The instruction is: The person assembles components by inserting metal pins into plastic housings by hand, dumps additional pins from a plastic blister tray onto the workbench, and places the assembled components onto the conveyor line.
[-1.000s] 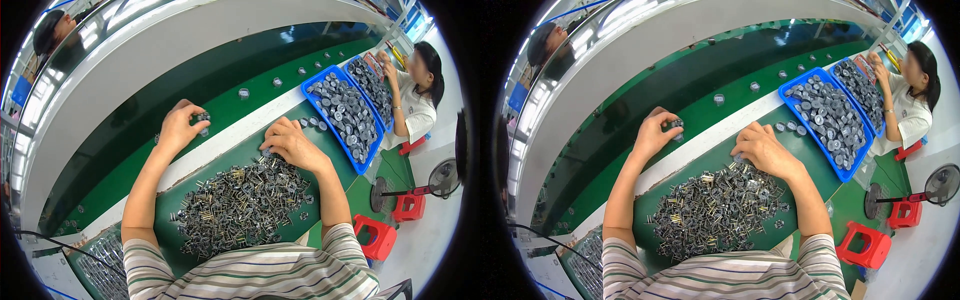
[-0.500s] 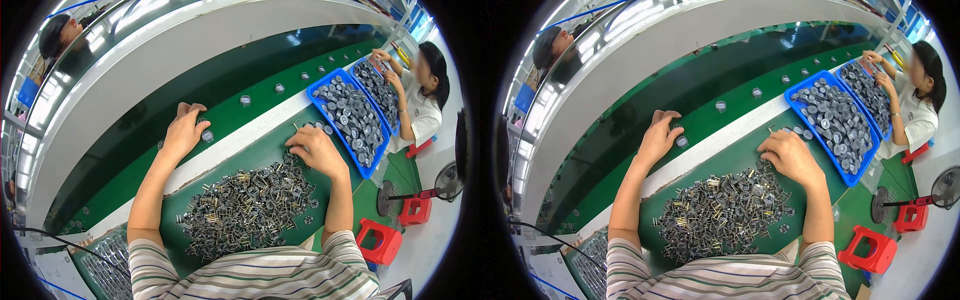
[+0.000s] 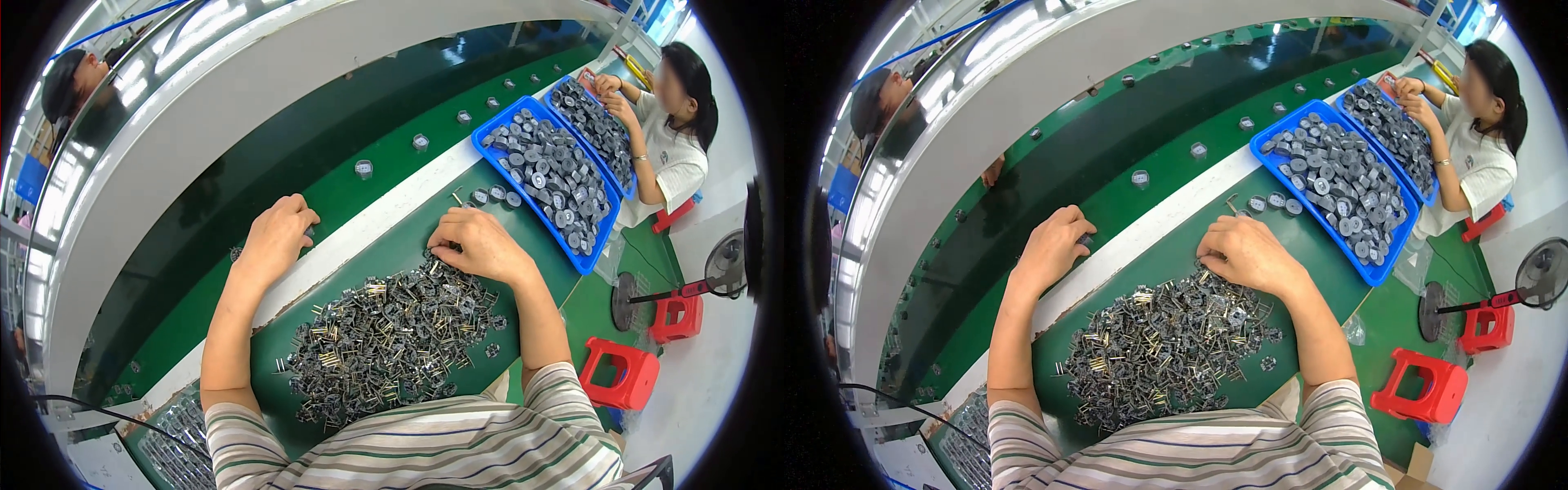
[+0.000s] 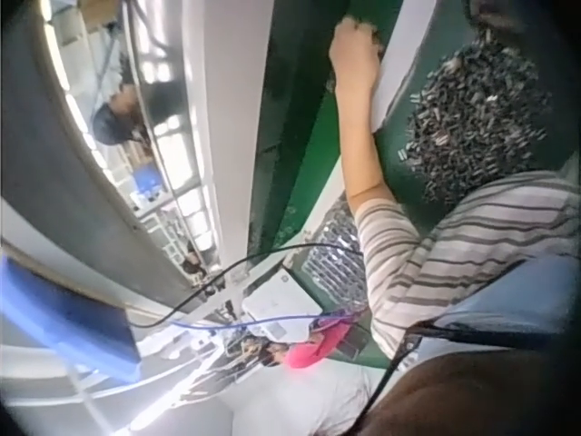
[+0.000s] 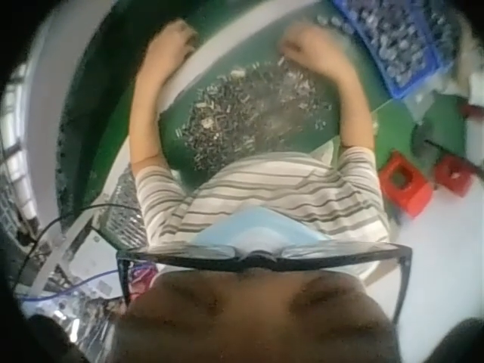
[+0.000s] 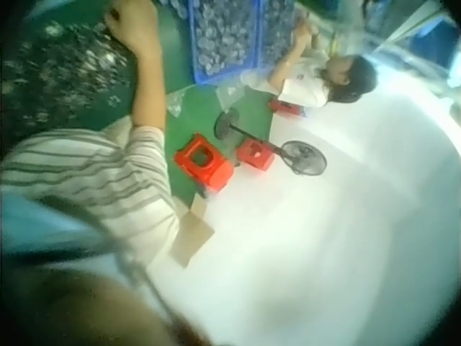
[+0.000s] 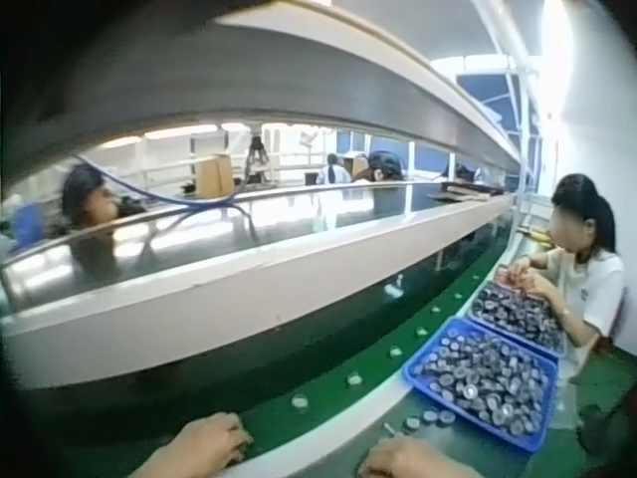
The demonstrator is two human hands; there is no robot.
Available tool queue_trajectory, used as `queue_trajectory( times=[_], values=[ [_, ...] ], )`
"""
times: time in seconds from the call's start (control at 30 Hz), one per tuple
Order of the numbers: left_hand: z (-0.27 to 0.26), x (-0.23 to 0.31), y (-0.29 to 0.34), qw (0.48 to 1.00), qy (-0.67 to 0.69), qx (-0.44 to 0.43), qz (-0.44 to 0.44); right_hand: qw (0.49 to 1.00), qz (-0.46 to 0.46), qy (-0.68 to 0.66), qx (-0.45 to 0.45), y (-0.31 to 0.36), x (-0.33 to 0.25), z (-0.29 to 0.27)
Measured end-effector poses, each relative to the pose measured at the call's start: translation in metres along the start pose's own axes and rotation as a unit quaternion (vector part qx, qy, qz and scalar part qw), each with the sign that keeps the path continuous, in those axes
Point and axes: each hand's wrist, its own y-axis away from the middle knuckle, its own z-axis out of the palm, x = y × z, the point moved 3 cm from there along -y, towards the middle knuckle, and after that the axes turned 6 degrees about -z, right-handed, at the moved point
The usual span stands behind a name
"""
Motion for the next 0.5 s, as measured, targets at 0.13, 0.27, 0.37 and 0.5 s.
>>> queue_trajectory(
  times=[0.13,0.27,0.37,0.5],
  values=[
    [0.003,0.002,-0.005,0.999,-0.033,-0.014,0.022,0.986,-0.063,0.08,0.132,-0.003,-0.004,0.001],
    [0.002,-0.003,0.002,0.999,-0.032,-0.004,0.041,0.985,-0.101,0.074,0.122,-0.009,-0.003,0.009],
    [-0.009,0.005,0.009,0.999,-0.025,0.027,0.036,0.99,-0.11,0.036,0.074,-0.004,0.0,0.002],
    [-0.023,-0.001,0.018,0.998,-0.022,0.043,-0.048,0.992,0.0,0.032,0.122,0.0,0.003,-0.009]
  ],
)
